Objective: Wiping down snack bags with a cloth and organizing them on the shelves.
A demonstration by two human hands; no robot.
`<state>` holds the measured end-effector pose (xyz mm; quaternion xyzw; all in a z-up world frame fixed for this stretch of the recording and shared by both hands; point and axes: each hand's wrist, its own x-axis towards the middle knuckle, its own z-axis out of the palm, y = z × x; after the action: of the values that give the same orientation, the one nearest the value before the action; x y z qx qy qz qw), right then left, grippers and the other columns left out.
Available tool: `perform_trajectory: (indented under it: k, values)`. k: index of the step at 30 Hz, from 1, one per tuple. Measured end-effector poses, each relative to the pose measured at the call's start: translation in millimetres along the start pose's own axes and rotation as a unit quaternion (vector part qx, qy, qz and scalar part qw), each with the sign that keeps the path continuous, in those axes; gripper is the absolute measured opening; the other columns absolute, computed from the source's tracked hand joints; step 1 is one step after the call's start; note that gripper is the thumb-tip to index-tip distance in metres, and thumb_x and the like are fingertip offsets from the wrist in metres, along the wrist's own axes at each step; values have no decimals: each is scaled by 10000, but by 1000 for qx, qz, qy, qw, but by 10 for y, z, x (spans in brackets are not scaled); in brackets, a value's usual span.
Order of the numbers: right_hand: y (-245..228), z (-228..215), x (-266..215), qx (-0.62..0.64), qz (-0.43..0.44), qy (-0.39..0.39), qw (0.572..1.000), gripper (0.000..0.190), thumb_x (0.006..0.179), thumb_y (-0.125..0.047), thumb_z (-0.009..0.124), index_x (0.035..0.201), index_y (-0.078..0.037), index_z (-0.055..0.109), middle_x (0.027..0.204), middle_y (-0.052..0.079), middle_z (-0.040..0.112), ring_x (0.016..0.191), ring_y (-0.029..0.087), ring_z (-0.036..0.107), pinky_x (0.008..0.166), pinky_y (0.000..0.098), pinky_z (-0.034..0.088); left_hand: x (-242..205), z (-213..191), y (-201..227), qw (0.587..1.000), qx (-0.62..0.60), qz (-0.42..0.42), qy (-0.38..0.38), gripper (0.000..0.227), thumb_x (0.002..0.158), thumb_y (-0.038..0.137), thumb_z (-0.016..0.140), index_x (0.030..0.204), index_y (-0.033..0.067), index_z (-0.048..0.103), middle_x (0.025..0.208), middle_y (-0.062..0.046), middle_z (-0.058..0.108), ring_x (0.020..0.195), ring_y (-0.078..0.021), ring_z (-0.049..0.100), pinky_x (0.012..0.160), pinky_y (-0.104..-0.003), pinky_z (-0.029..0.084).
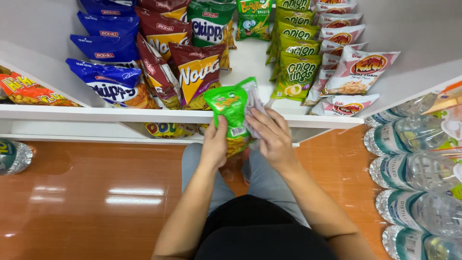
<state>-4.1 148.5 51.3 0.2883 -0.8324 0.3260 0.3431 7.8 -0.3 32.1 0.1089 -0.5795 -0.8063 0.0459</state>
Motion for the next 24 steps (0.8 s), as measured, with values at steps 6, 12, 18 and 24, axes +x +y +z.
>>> perform_trajectory:
  k: [6,12,18,24]
  values:
    - [123,-121,11,5,45,12,999,518,868,129,560,1299,-99,733,1283,137,714,1118,382,644,1008,493,518,149,10,170,994,-50,-6,98,577,1028,493,527,1401,57,587,1231,-226,660,1175,-297,604,1036,-539,493]
    - [-208,189,-218,26,-56,7,998,334,1008,-141,512,1180,-178,796,1269,24,747,1161,340,649,1074,409,494,347,-67,-147,991,-81,-18,104,652,1025,569,483,1372,29,596,1111,-233,702,1001,-338,698,896,-533,579]
    - [277,46,-226,-22,3,-10,1000,350,951,-4,583,1164,-179,799,1146,39,768,992,318,657,965,422,534,336,-132,7,983,-131,-34,121,558,1007,492,555,1314,31,621,1042,-222,726,986,-313,723,865,-554,590]
    - [301,3,-34,-3,28,12,1000,444,884,63,586,1163,-209,799,1207,49,748,1014,312,634,954,417,518,251,-2,-93,995,-54,-32,81,567,1028,472,537,1397,44,575,1208,-229,672,1157,-298,618,1005,-572,501]
